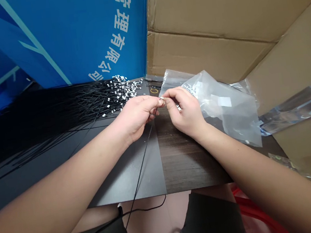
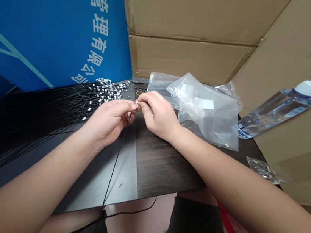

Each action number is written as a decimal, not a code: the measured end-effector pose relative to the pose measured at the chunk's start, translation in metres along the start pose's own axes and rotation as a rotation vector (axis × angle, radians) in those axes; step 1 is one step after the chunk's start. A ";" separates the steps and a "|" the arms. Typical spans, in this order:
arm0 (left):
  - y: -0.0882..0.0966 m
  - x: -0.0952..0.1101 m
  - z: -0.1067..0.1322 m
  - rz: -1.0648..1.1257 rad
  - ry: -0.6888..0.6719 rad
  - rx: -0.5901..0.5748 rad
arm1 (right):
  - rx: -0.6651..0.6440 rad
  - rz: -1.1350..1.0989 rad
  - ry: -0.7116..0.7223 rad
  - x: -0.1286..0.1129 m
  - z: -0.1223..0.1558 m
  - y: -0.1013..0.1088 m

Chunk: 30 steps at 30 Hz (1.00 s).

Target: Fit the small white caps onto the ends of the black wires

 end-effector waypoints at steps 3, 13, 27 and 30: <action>-0.003 0.004 0.004 0.076 0.125 -0.069 | 0.067 -0.012 -0.048 0.003 0.000 0.000; 0.054 0.121 0.037 -0.957 0.170 0.284 | 0.261 -0.319 -0.354 0.017 -0.012 0.027; 0.075 0.050 -0.026 -1.770 -0.081 0.291 | -0.176 0.035 -0.498 -0.021 -0.090 0.084; 0.032 0.022 -0.012 -1.681 -0.211 0.092 | -0.556 0.322 -0.581 0.027 -0.117 0.041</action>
Point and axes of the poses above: each hand's wrist, its own z-axis away from the middle knuckle, its own y-axis out of the back of the hand, x = y × z, the point moved 1 cm from there along -z, towards the middle knuckle, and after that the axes turned 10 degrees about -x, right-handed, at the moved point
